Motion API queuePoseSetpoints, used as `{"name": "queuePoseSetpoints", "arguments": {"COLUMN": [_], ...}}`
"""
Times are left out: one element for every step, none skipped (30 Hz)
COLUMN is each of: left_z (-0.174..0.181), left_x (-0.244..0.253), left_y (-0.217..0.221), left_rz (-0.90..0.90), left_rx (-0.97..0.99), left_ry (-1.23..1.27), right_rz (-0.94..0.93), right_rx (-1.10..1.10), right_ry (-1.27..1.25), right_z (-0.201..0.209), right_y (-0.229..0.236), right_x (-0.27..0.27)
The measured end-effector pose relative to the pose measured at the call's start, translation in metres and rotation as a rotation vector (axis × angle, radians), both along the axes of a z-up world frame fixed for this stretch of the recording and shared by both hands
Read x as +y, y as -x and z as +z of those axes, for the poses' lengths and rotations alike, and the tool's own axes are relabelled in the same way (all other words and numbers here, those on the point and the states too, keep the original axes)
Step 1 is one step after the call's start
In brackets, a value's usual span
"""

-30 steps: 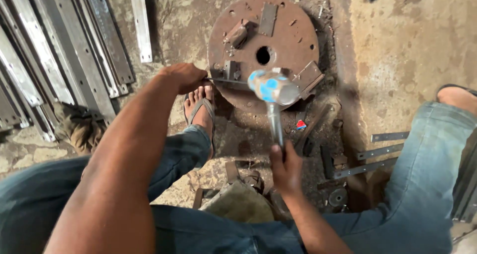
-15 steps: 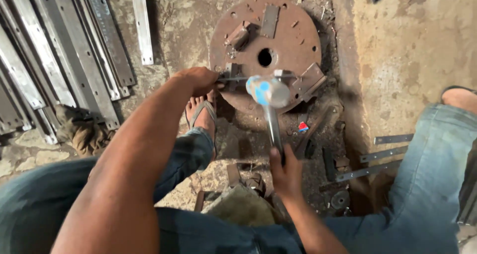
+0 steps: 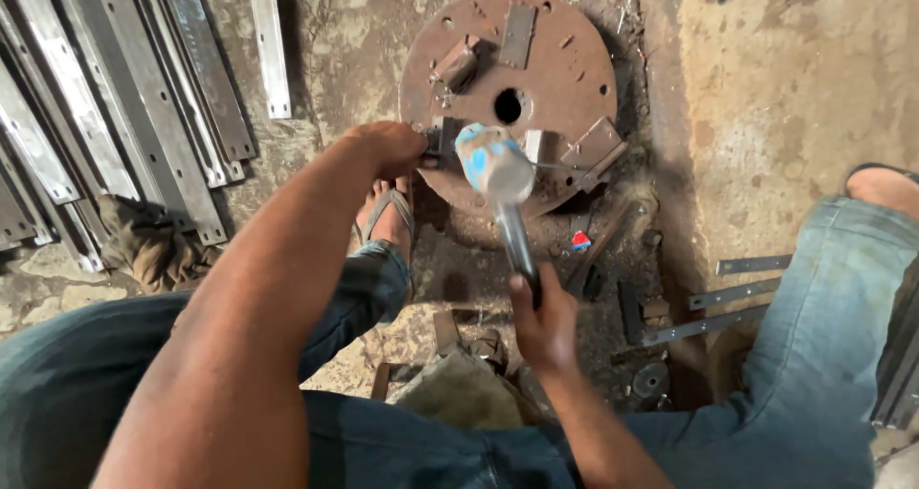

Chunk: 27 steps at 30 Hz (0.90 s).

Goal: The person shapes metal strips using a hammer and a heavy metal jig, then aligns and verifies the fit of the shaped strips against a long metal bar.

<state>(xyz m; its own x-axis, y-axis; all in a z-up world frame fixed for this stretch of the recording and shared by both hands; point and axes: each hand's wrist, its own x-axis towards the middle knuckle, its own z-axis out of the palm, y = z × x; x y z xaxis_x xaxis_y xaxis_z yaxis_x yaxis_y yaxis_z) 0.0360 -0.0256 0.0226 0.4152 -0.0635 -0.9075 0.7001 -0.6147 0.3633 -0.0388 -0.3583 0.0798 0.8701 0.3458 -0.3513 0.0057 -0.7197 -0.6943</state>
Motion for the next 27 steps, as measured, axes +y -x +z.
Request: {"name": "queuePoseSetpoints", "arguments": {"left_z": [-0.001, -0.003, -0.005, -0.008, -0.010, -0.011, -0.010, -0.009, -0.006, -0.004, -0.002, -0.003, -0.004, -0.006, -0.007, -0.008, -0.011, -0.017, -0.024, -0.031, -0.038, -0.046, -0.053, -0.056, -0.057, -0.053, -0.047], "left_x": [0.000, 0.001, 0.001, -0.001, -0.003, -0.002, -0.001, -0.001, -0.002, -0.001, 0.002, -0.004, -0.009, -0.011, -0.013, -0.007, -0.002, -0.002, -0.003, -0.001, 0.002, -0.002, -0.001, 0.000, -0.003, -0.006, -0.004], "left_y": [-0.001, -0.002, -0.003, -0.002, 0.001, -0.002, -0.007, -0.007, -0.006, -0.004, -0.005, 0.001, 0.006, 0.004, 0.002, 0.006, 0.006, 0.003, 0.004, -0.001, -0.004, -0.005, -0.001, 0.004, -0.001, -0.001, 0.000], "left_rz": [-0.037, 0.039, 0.115, 0.188, 0.133, 0.073, 0.013, -0.038, -0.088, -0.141, -0.152, -0.159, -0.166, -0.180, -0.195, -0.194, -0.165, -0.141, -0.117, -0.106, -0.094, -0.080, -0.244, -0.419, -0.592, -0.443, -0.300], "left_rx": [-0.015, 0.005, 0.025, 0.044, 0.042, 0.025, 0.009, -0.026, -0.060, -0.086, -0.107, -0.112, -0.118, -0.137, -0.156, -0.166, -0.143, -0.117, -0.092, -0.075, -0.057, -0.037, -0.233, -0.435, -0.639, -0.419, -0.195], "left_ry": [-0.008, -0.005, -0.003, 0.002, 0.000, -0.006, -0.013, -0.023, -0.034, -0.046, -0.056, -0.044, -0.032, -0.031, -0.029, -0.044, -0.048, -0.047, -0.046, -0.042, -0.038, -0.020, -0.079, -0.130, -0.180, -0.120, -0.058], "right_rz": [0.007, 0.011, 0.016, 0.018, 0.015, 0.006, -0.002, -0.005, -0.007, -0.011, -0.017, -0.019, -0.022, -0.024, -0.026, -0.010, -0.032, -0.059, -0.087, -0.076, -0.066, -0.054, -0.053, -0.064, -0.074, -0.100, -0.127], "right_rx": [-0.038, -0.065, -0.090, -0.117, -0.059, -0.015, 0.029, 0.044, 0.060, 0.083, 0.064, 0.061, 0.058, 0.009, -0.041, -0.083, -0.075, -0.065, -0.056, -0.020, 0.017, 0.056, 0.038, 0.019, -0.001, 0.013, 0.026], "right_ry": [-0.021, -0.056, -0.092, -0.124, -0.095, -0.069, -0.044, -0.008, 0.028, 0.063, 0.053, 0.064, 0.075, 0.019, -0.037, -0.108, -0.114, -0.115, -0.115, -0.054, 0.007, 0.082, 0.059, 0.043, 0.027, 0.004, -0.019], "right_z": [0.000, -0.001, -0.001, 0.000, 0.000, -0.002, -0.002, 0.002, 0.007, 0.012, 0.014, 0.021, 0.026, 0.027, 0.029, 0.026, 0.020, 0.013, 0.006, -0.002, -0.009, -0.009, -0.005, 0.002, 0.008, 0.016, 0.021], "right_y": [0.004, 0.004, 0.004, 0.004, 0.004, 0.000, -0.006, -0.012, -0.018, -0.019, -0.019, -0.013, -0.007, -0.002, 0.005, 0.008, 0.008, 0.008, 0.008, 0.001, -0.007, -0.012, -0.015, -0.015, -0.015, -0.013, -0.009], "right_x": [-0.004, -0.004, -0.003, -0.004, -0.001, 0.006, 0.012, 0.014, 0.014, 0.015, 0.017, 0.009, 0.002, -0.003, -0.008, -0.008, -0.007, -0.007, -0.007, -0.004, 0.001, 0.000, -0.002, -0.004, -0.005, -0.009, -0.011]}}
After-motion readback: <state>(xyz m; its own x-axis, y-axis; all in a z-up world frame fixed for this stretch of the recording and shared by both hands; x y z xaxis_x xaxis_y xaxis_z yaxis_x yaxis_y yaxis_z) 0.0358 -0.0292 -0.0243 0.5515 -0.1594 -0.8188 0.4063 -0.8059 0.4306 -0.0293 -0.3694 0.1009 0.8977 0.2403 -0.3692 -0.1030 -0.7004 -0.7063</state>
